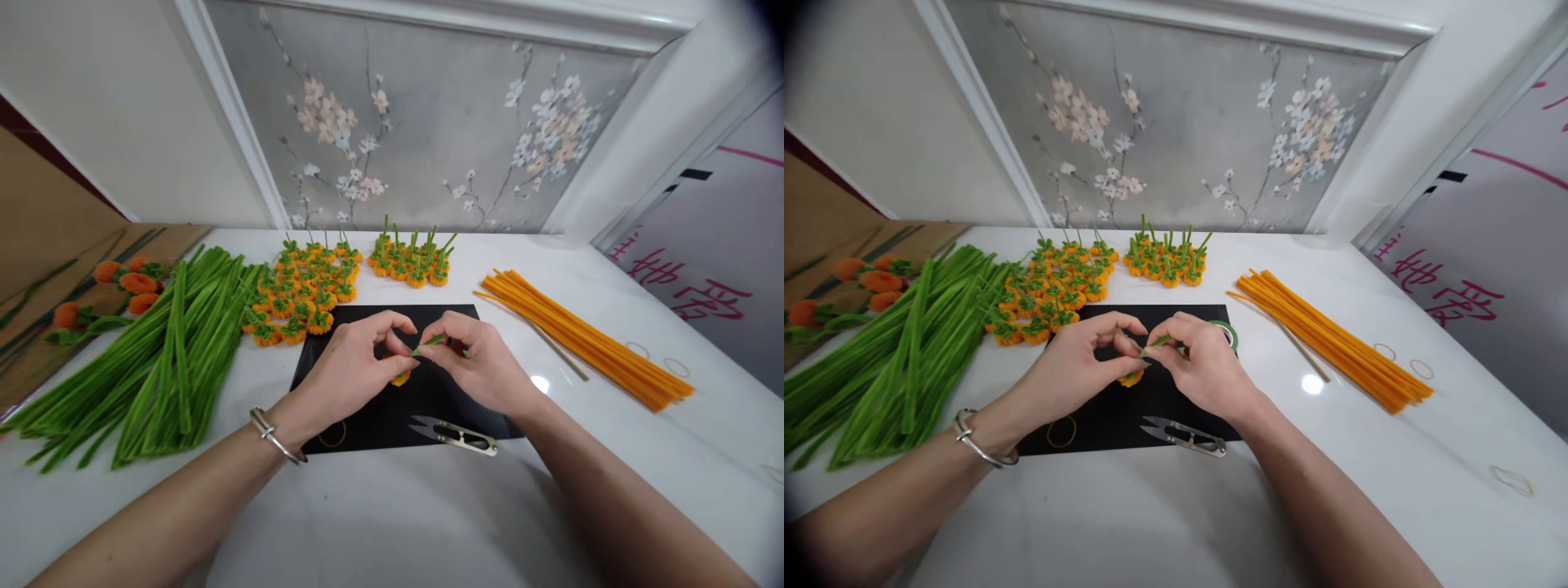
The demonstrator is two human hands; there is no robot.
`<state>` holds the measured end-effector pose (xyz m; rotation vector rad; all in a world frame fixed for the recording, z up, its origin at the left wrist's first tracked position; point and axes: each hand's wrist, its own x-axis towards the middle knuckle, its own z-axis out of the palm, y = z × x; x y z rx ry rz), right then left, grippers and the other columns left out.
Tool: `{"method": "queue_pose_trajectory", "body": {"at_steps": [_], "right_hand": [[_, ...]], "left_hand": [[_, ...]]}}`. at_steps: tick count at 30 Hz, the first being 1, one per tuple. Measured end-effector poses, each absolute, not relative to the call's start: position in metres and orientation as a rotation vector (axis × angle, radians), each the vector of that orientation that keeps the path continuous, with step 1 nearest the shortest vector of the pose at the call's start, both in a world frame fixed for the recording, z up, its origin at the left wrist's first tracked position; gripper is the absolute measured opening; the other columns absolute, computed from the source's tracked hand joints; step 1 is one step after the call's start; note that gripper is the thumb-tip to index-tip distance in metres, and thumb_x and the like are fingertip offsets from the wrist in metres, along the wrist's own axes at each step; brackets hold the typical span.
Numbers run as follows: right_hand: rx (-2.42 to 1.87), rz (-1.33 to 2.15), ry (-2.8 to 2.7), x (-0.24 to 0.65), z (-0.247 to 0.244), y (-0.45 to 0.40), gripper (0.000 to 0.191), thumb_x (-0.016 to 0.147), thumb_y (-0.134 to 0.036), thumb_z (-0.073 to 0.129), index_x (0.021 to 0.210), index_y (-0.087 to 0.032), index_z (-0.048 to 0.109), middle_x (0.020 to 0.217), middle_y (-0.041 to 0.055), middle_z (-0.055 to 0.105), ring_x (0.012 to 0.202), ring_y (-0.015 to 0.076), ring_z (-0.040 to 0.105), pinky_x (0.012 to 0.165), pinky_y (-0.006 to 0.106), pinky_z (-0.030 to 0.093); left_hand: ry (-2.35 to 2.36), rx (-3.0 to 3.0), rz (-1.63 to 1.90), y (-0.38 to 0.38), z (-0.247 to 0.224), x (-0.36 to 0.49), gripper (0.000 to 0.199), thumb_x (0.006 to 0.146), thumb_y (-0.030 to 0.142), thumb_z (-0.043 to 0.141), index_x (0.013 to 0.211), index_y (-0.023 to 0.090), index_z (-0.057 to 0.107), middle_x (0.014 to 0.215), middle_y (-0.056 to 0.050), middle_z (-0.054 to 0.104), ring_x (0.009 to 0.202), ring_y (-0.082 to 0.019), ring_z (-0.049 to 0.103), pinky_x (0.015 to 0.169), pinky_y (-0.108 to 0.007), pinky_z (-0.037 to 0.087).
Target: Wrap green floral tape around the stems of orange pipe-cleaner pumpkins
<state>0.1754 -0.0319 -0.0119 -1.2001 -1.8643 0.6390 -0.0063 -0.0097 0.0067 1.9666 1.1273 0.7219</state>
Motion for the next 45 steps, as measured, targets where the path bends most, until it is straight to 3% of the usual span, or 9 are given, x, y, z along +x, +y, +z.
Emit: {"method": "queue_pose_trajectory", "body": {"at_steps": [5,12,20,26,31,38,45], "right_hand": [[-1.173,0.648,-1.856,0.176,-0.01,-0.032,0.006,0.083,-0.017,0.06,0.079,-0.02,0.064,0.073,-0.0015,0.058,0.062,0.01,0.049,0.057,0.023,0.037],[-1.059,0.93,-1.735,0.18,-0.01,-0.031,0.007,0.083,-0.023,0.061,0.087,-0.019,0.064,0.075,-0.0005,0.059,0.065,0.0108,0.053,0.058,0.023,0.041],[-0.996,0.61,-1.923,0.182,-0.004,-0.034,0.01,0.084,-0.016,0.059,0.082,-0.019,0.068,0.069,-0.0008,0.052,0.06,0.0097,0.047,0.055,0.023,0.038],[-1.021,0.54,-1.959,0.178,-0.004,-0.035,0.013,0.085,-0.014,0.058,0.077,-0.02,0.066,0.069,-0.0009,0.053,0.059,0.0097,0.048,0.054,0.023,0.037],[-1.062,0.507,-1.979,0.178,-0.005,-0.035,0.012,0.084,-0.012,0.057,0.077,-0.018,0.064,0.068,-0.0012,0.051,0.059,0.0095,0.047,0.055,0.023,0.036],[-1.034,0.469,-2.101,0.182,-0.006,-0.034,0.014,0.087,-0.012,0.054,0.081,-0.019,0.065,0.074,0.0001,0.054,0.065,0.0109,0.051,0.06,0.023,0.038],[-0.904,0.489,-2.167,0.188,-0.003,-0.031,0.014,0.089,-0.015,0.053,0.085,-0.021,0.064,0.073,0.0001,0.053,0.065,0.0111,0.05,0.059,0.023,0.04]], "left_hand": [[1.057,1.745,0.68,-0.008,0.01,-0.007,0.026,0.071,0.02,0.068,0.096,0.018,0.06,0.07,0.002,0.068,0.068,-0.014,0.063,0.069,-0.026,0.049],[0.911,1.517,0.717,-0.011,0.014,-0.007,0.027,0.073,0.019,0.07,0.097,0.018,0.056,0.071,0.003,0.067,0.063,-0.009,0.059,0.063,-0.02,0.046],[0.824,1.321,0.529,-0.006,0.014,-0.013,0.024,0.076,0.02,0.069,0.095,0.015,0.055,0.076,-0.003,0.069,0.071,-0.012,0.063,0.064,-0.021,0.044],[0.874,1.579,0.561,-0.007,0.02,-0.01,0.019,0.082,0.033,0.06,0.091,0.015,0.06,0.082,-0.003,0.065,0.076,-0.013,0.06,0.07,-0.024,0.047],[0.956,1.695,0.611,-0.013,0.018,-0.004,0.022,0.071,0.021,0.07,0.088,0.017,0.058,0.079,0.0,0.064,0.073,-0.012,0.06,0.067,-0.023,0.049],[0.998,1.823,0.573,-0.012,0.018,-0.009,0.017,0.076,0.018,0.063,0.093,0.02,0.061,0.072,0.002,0.066,0.066,-0.011,0.06,0.065,-0.023,0.048],[0.802,1.583,0.416,-0.004,0.022,-0.014,0.023,0.074,0.017,0.066,0.094,0.016,0.056,0.071,-0.001,0.068,0.067,-0.013,0.064,0.064,-0.024,0.05]]}}
